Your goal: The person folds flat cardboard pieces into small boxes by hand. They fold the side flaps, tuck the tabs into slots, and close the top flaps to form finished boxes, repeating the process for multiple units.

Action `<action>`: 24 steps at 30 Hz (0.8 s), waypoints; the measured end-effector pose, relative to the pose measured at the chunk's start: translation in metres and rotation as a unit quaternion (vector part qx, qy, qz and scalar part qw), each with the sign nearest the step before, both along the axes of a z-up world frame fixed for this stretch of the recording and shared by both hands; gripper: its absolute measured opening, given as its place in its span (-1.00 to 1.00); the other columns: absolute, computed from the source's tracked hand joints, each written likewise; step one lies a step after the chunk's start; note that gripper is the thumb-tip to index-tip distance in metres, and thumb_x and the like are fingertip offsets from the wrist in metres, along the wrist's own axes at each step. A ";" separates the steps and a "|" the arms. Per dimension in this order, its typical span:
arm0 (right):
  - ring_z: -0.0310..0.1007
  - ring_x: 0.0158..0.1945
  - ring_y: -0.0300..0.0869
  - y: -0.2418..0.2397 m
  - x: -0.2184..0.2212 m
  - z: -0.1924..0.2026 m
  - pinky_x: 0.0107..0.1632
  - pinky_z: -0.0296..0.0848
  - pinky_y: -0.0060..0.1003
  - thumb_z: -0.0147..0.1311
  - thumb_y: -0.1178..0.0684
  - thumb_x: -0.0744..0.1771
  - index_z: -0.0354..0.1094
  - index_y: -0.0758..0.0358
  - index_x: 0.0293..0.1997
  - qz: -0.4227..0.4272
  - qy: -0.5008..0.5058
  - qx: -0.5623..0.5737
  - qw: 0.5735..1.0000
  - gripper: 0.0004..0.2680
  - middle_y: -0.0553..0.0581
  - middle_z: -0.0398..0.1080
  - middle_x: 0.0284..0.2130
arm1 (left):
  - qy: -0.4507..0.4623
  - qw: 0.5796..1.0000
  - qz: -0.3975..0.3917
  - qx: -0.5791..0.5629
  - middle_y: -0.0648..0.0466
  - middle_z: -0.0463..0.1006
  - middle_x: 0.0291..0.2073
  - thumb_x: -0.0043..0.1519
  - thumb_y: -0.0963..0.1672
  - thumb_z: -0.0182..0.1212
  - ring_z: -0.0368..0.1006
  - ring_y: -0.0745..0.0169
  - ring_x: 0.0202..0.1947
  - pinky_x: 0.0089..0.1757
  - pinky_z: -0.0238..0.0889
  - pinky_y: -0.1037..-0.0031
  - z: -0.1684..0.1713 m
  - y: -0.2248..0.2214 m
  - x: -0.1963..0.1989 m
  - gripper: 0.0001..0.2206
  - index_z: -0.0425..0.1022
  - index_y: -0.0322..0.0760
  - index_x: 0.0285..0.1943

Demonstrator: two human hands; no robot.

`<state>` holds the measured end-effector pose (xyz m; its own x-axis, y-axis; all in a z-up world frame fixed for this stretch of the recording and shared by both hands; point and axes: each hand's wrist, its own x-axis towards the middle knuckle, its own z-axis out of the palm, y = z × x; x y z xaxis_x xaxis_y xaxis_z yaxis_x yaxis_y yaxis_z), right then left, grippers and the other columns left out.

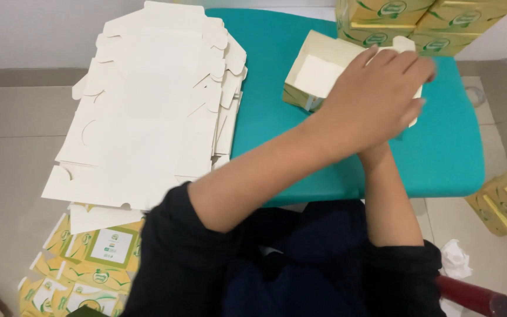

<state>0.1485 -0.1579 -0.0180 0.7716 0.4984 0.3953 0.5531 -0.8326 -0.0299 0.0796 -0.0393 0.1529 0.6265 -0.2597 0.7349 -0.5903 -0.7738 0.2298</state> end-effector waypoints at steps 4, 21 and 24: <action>0.13 -0.58 0.17 -0.001 0.005 0.014 -0.57 -0.11 -0.01 -0.16 0.11 0.32 0.14 0.19 -0.43 -0.023 0.098 0.006 0.995 -0.90 0.18 0.20 -0.63 | 0.097 0.989 -0.075 0.078 0.09 0.48 -0.23 0.12 -0.07 0.18 0.39 0.07 -0.19 -0.12 0.20 0.22 -0.048 0.071 0.032 -0.81 0.38 -0.16 -0.17; 0.41 -0.57 -0.17 0.042 -0.009 0.003 -0.51 0.41 -0.35 0.11 -0.01 0.32 0.31 -0.02 -0.10 0.081 -0.097 0.150 0.981 -0.88 -0.17 0.27 -0.35 | 0.097 0.993 -0.070 0.002 0.18 0.58 -0.50 0.07 -0.11 0.40 0.44 0.36 -0.24 0.24 -0.10 0.11 -0.156 0.141 0.045 -0.86 0.56 -0.09 -0.25; 0.40 -0.59 -0.18 0.043 -0.005 0.002 -0.53 0.40 -0.36 0.13 -0.02 0.33 0.32 -0.03 -0.10 0.080 -0.120 0.145 0.979 -0.88 -0.17 0.28 -0.36 | 0.079 0.994 -0.072 0.015 0.17 0.57 -0.52 0.09 -0.11 0.38 0.43 0.36 -0.26 0.23 -0.06 0.11 -0.162 0.143 0.050 -0.86 0.55 -0.12 -0.22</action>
